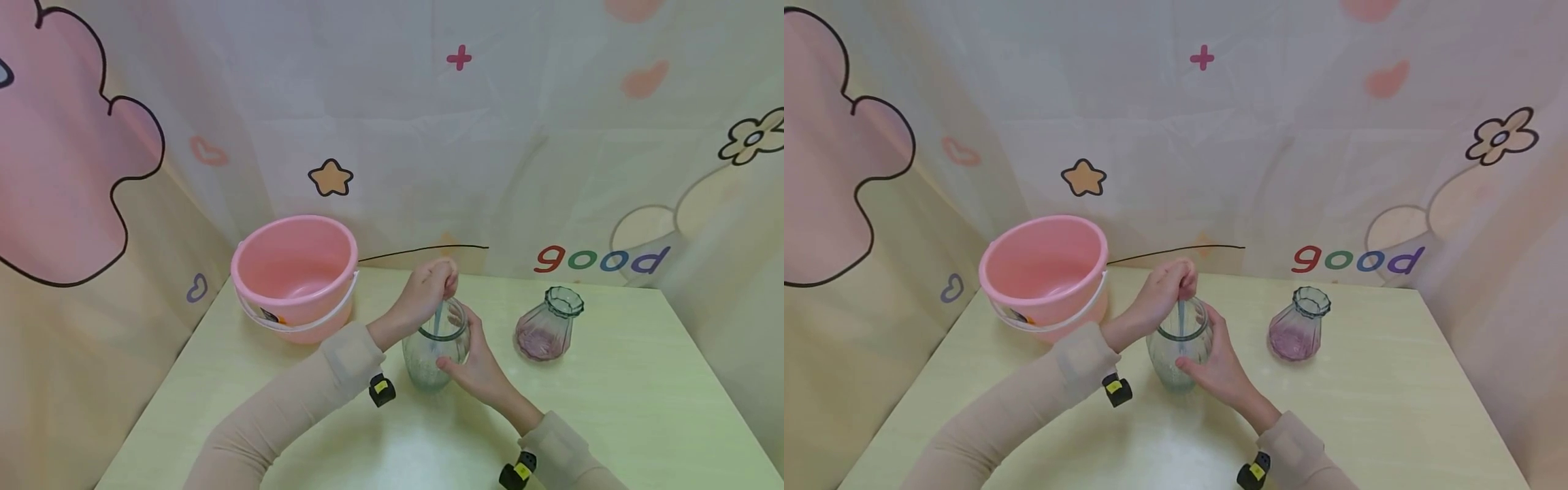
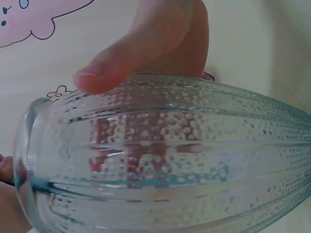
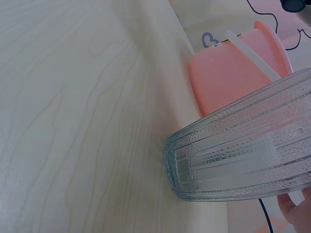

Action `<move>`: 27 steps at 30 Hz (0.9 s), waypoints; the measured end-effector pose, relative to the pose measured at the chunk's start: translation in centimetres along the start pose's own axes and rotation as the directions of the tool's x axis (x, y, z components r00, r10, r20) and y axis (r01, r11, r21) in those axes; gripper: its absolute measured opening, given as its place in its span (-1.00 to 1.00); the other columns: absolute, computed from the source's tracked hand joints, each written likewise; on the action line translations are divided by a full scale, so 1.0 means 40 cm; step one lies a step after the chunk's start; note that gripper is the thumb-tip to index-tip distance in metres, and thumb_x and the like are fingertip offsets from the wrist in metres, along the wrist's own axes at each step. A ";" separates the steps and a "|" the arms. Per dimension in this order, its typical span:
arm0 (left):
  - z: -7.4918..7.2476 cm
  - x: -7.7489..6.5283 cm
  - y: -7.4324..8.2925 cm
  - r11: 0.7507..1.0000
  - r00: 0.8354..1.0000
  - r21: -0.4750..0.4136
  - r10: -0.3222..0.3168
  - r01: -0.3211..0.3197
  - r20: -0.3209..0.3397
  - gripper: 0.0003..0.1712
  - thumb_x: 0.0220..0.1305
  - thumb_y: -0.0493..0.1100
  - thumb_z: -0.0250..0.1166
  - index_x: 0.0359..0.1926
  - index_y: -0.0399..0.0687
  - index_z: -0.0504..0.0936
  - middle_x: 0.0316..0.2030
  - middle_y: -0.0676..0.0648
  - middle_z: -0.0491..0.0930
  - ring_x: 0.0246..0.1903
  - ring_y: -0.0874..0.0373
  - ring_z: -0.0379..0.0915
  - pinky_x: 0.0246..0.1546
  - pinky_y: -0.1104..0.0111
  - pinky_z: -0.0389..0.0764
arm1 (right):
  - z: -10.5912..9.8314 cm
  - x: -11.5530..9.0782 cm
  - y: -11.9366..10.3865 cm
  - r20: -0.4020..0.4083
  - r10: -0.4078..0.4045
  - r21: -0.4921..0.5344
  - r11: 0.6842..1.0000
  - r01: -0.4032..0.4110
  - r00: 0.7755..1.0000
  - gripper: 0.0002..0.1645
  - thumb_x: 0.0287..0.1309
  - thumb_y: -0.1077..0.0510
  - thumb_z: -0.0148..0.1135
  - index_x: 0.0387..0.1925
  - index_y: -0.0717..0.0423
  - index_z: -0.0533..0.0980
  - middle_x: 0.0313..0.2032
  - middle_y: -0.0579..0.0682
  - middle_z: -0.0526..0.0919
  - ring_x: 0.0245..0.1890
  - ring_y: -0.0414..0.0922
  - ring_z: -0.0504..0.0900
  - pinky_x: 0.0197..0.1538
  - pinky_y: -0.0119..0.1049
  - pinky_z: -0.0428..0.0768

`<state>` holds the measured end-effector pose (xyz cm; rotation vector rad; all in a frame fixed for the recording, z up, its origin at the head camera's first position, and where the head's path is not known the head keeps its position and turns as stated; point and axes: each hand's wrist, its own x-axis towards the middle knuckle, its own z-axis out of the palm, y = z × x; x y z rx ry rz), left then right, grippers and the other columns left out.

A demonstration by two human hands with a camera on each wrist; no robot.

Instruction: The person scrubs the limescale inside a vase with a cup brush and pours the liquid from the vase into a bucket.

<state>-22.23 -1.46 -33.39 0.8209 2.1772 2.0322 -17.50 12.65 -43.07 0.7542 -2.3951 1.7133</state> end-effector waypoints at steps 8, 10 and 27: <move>-0.015 0.021 0.022 0.993 0.993 -0.022 0.115 -0.116 -0.032 -0.67 0.31 -0.25 -0.29 -0.60 -0.19 0.18 -0.65 -0.04 0.17 -0.63 0.14 0.06 -0.51 0.42 0.19 | 0.000 0.001 0.002 -0.002 -0.033 0.003 0.999 0.033 0.999 0.13 -0.01 -0.16 0.30 0.33 0.26 -0.13 0.25 0.37 0.11 0.24 0.32 0.14 0.16 0.32 0.14; -0.019 0.022 0.043 0.989 0.988 -0.013 0.147 -0.147 -0.045 -0.68 0.30 -0.25 -0.27 -0.61 -0.19 0.18 -0.66 -0.05 0.17 -0.63 0.14 0.06 -0.51 0.43 0.18 | 0.000 0.001 0.002 -0.005 -0.030 0.004 1.000 0.030 1.000 0.14 -0.03 -0.20 0.29 0.32 0.27 -0.12 0.24 0.39 0.12 0.24 0.32 0.15 0.16 0.32 0.13; -0.027 0.000 0.162 0.977 0.972 0.083 0.206 -0.198 -0.110 -0.70 0.23 -0.28 -0.25 -0.64 -0.17 0.20 -0.68 -0.05 0.16 -0.64 0.13 0.07 -0.56 0.42 0.17 | 0.005 0.003 0.070 -0.026 -0.024 -0.007 1.000 0.024 0.999 0.13 -0.08 -0.12 0.37 0.34 0.15 -0.10 0.23 0.26 0.19 0.24 0.23 0.18 0.16 0.30 0.14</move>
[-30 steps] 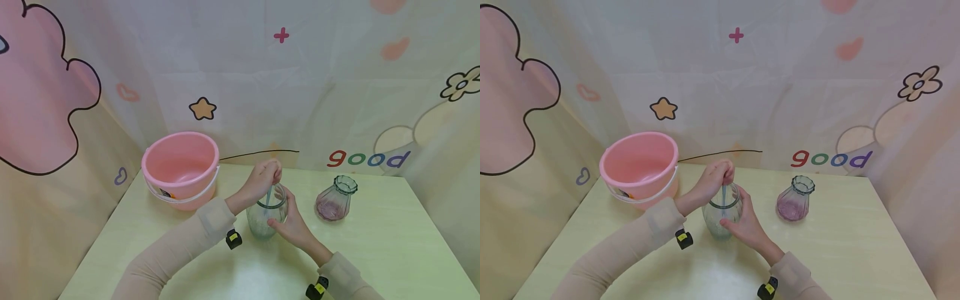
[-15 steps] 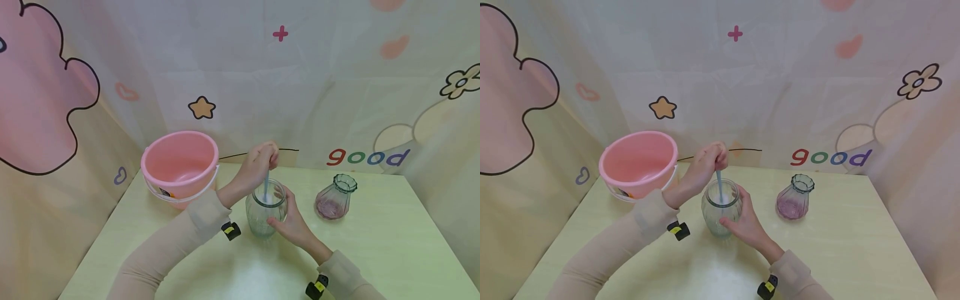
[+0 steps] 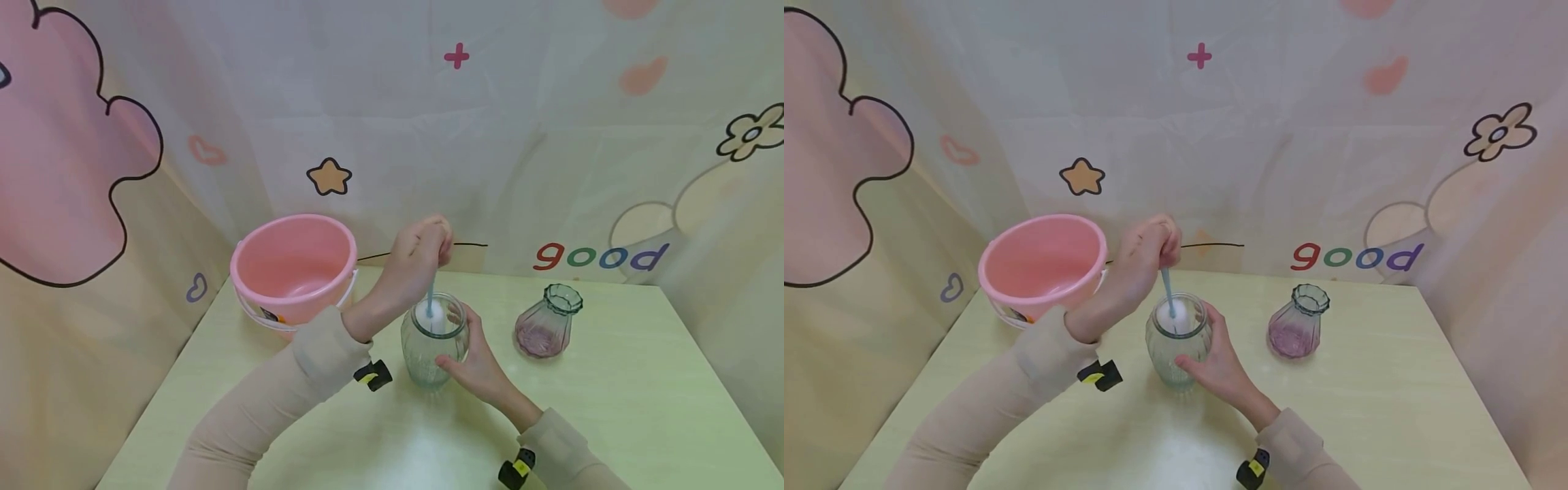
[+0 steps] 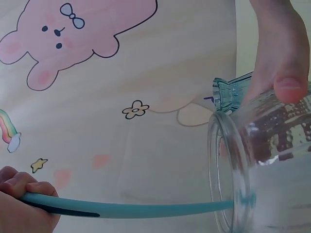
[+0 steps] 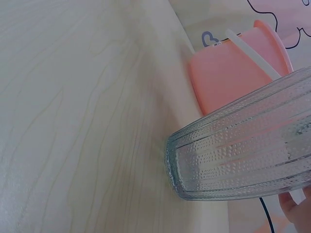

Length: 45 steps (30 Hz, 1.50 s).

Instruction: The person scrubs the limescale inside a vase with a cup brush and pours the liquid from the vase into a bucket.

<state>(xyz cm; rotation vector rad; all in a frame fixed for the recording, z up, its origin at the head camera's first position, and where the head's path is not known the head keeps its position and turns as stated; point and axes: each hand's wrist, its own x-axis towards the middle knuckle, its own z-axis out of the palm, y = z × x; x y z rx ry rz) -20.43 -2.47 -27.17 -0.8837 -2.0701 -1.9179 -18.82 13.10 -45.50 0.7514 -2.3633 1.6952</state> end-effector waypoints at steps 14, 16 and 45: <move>0.022 -0.031 -0.065 0.986 0.997 0.147 -0.078 0.076 0.007 -0.69 0.23 -0.24 -0.24 -0.65 -0.11 0.22 -0.70 -0.03 0.22 -0.67 0.14 0.12 -0.58 0.43 0.19 | 0.005 -0.002 0.017 0.009 0.019 -0.002 1.000 -0.019 1.000 0.10 -0.06 0.01 0.39 0.35 -0.03 -0.11 0.26 0.19 0.17 0.27 0.14 0.17 0.20 0.27 0.12; 0.022 -0.039 -0.088 0.982 0.992 0.145 -0.124 0.124 -0.009 -0.69 0.24 -0.22 -0.23 -0.64 -0.11 0.23 -0.70 -0.02 0.23 -0.67 0.15 0.12 -0.58 0.43 0.20 | 0.005 -0.003 -0.002 0.015 0.010 0.002 1.000 -0.010 1.000 0.10 -0.05 0.01 0.38 0.35 0.05 -0.12 0.26 0.25 0.15 0.27 0.19 0.16 0.19 0.29 0.12; 0.008 -0.066 -0.127 0.984 0.984 0.008 -0.176 0.176 0.029 -0.66 0.29 -0.37 -0.28 -0.64 -0.19 0.18 -0.70 -0.04 0.20 -0.67 0.19 0.11 -0.55 0.46 0.20 | -0.071 0.036 0.049 0.300 -0.003 0.091 0.996 -0.025 0.954 0.12 0.09 -0.23 0.15 0.40 -0.24 -0.38 0.43 0.05 -0.36 0.39 0.21 -0.23 0.18 0.31 0.10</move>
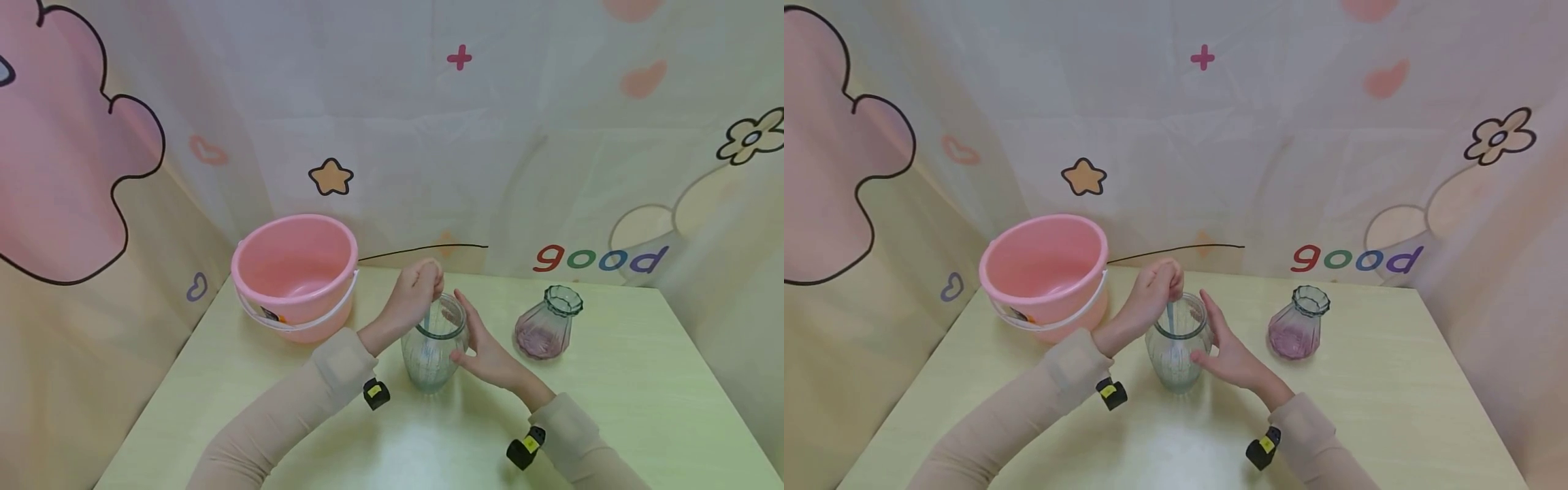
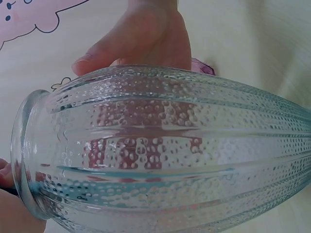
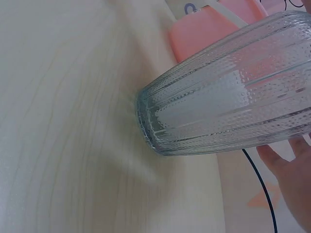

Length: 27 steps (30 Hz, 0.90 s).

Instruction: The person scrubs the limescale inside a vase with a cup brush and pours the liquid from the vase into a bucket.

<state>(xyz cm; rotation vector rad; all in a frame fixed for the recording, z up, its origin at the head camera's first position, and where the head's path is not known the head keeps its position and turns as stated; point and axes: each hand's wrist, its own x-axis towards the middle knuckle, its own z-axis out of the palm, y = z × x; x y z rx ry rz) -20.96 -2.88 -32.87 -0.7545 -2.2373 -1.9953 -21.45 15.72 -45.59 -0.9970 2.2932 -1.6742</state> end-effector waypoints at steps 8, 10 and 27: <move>0.000 0.013 -0.033 0.998 0.999 -0.067 -0.003 0.006 0.040 -0.68 0.29 -0.37 -0.27 -0.62 -0.26 0.17 -0.66 -0.11 0.21 -0.63 0.14 0.13 -0.52 0.44 0.24 | 0.004 -0.004 -0.004 -0.013 0.009 -0.005 1.000 -0.009 1.000 0.00 0.11 -0.17 0.16 0.40 -0.26 -0.22 0.38 0.11 -0.02 0.34 0.19 0.06 0.20 0.30 0.10; 0.004 0.017 -0.048 0.997 0.999 -0.080 0.005 -0.001 0.044 -0.68 0.30 -0.35 -0.27 -0.62 -0.22 0.18 -0.66 -0.12 0.22 -0.63 0.13 0.14 -0.53 0.44 0.26 | 0.007 -0.004 -0.004 -0.025 0.009 -0.015 1.000 -0.010 1.000 -0.02 0.09 -0.21 0.15 0.40 -0.26 -0.18 0.38 0.07 -0.01 0.34 0.19 0.07 0.20 0.31 0.09; 0.009 0.033 0.123 0.955 0.990 -0.268 0.139 -0.127 0.029 -0.70 0.29 -0.24 -0.26 -0.61 -0.18 0.11 -0.71 0.00 0.07 -0.69 0.16 -0.03 -0.61 0.43 0.11 | 0.021 -0.006 -0.004 -0.095 0.038 -0.034 0.999 -0.042 0.995 0.03 0.02 -0.29 0.16 0.39 -0.16 -0.12 0.36 0.10 0.03 0.35 0.18 0.01 0.17 0.36 0.07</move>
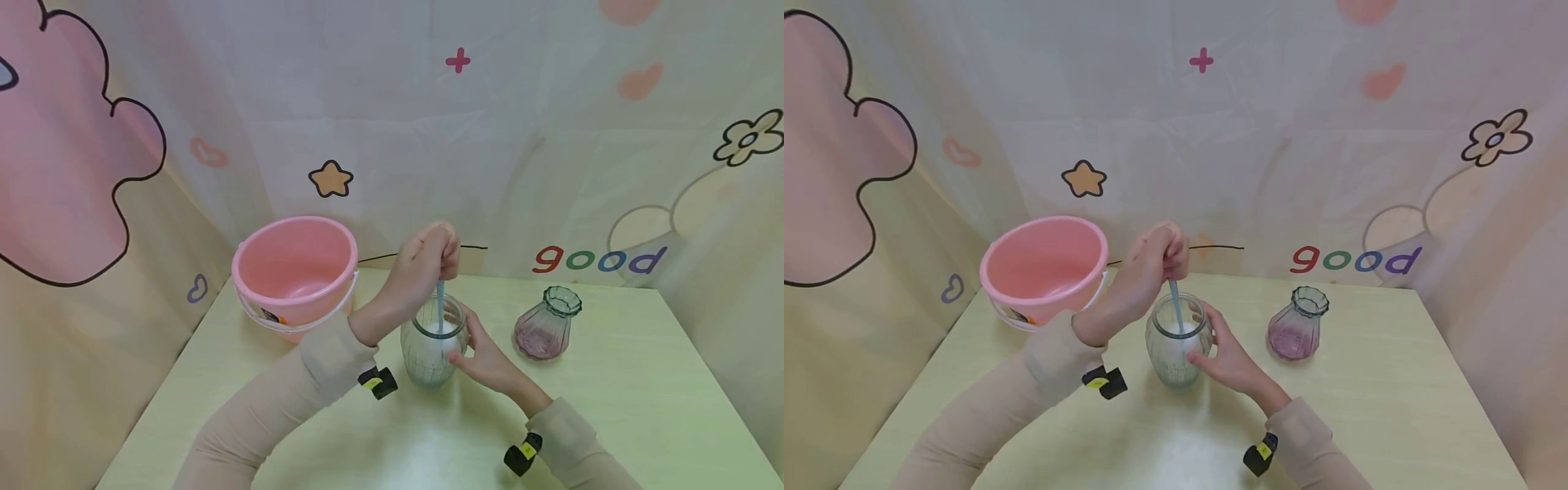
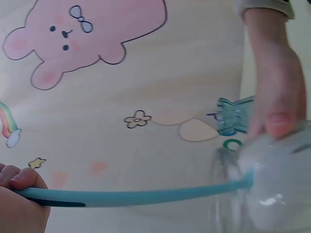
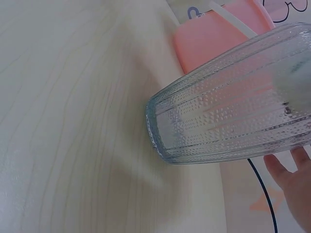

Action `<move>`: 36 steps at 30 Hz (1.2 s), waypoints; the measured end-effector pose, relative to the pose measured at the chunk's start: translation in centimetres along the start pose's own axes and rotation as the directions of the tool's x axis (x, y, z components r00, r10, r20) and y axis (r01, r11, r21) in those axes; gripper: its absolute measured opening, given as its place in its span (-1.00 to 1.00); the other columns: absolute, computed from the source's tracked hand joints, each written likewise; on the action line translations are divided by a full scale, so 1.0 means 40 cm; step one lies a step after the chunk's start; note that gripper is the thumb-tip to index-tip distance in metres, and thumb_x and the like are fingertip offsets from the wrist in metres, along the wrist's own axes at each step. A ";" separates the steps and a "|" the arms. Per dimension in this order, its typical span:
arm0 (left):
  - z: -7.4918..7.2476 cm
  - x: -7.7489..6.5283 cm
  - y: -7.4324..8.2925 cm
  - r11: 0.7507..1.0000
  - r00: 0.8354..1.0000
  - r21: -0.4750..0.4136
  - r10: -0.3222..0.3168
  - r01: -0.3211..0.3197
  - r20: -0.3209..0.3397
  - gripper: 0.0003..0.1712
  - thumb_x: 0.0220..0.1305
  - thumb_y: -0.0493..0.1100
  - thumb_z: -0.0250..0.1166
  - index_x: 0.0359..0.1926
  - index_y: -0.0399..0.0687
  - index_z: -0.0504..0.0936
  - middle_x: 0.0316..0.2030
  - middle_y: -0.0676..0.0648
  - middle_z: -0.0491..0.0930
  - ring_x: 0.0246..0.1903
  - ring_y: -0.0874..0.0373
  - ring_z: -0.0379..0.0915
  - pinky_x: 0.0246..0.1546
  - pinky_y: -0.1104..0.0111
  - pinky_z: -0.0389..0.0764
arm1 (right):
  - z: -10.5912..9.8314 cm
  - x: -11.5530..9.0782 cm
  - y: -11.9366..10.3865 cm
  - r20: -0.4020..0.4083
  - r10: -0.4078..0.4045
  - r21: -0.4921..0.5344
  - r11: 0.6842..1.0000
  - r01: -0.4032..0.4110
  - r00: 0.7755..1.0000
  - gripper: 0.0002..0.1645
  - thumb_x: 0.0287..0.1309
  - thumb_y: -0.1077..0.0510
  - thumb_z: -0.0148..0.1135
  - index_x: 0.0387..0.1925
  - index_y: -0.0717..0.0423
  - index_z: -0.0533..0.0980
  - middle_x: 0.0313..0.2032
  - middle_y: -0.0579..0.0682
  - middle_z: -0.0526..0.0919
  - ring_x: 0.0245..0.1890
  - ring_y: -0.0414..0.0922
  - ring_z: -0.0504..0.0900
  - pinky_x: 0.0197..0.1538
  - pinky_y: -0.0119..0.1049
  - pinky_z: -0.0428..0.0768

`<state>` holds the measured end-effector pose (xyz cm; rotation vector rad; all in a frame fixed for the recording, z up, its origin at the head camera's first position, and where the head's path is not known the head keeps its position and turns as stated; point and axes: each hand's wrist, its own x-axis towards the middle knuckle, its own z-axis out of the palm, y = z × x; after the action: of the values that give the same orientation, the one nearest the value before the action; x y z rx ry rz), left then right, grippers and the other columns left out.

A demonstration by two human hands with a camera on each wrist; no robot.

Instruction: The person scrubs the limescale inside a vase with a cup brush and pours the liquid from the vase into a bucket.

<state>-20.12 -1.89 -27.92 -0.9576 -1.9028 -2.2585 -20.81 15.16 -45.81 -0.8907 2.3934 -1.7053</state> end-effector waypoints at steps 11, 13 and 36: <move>0.008 0.001 0.006 0.994 0.999 -0.106 -0.014 0.009 -0.045 -0.71 0.27 -0.30 -0.22 -0.61 -0.19 0.17 -0.72 0.02 0.08 -0.69 0.16 0.01 -0.58 0.40 0.14 | 0.005 -0.002 0.015 -0.018 -0.001 -0.002 1.000 0.001 1.000 0.00 0.05 -0.23 0.18 0.39 -0.18 -0.13 0.35 0.09 0.04 0.35 0.16 0.03 0.19 0.31 0.09; 0.010 -0.001 0.000 0.990 0.998 -0.143 -0.024 0.016 -0.051 -0.71 0.26 -0.31 -0.21 -0.62 -0.18 0.18 -0.72 0.03 0.09 -0.69 0.18 0.01 -0.59 0.41 0.13 | 0.006 -0.002 0.016 -0.019 -0.003 -0.001 1.000 0.003 1.000 0.01 0.06 -0.22 0.18 0.39 -0.15 -0.14 0.35 0.11 0.04 0.35 0.17 0.03 0.19 0.31 0.09; 0.014 -0.031 -0.073 0.992 0.996 -0.101 -0.082 0.079 -0.024 -0.69 0.33 -0.26 -0.25 -0.58 -0.21 0.17 -0.69 0.01 0.09 -0.66 0.18 0.02 -0.54 0.40 0.14 | 0.014 -0.005 0.014 -0.061 -0.043 -0.014 0.999 0.043 0.997 0.00 0.08 -0.18 0.20 0.38 -0.04 -0.12 0.31 0.15 0.09 0.29 0.15 0.12 0.16 0.27 0.21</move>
<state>-20.06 -1.08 -31.05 -0.8699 -1.8659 -2.4198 -20.67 14.90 -46.59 -0.9110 2.4441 -1.7597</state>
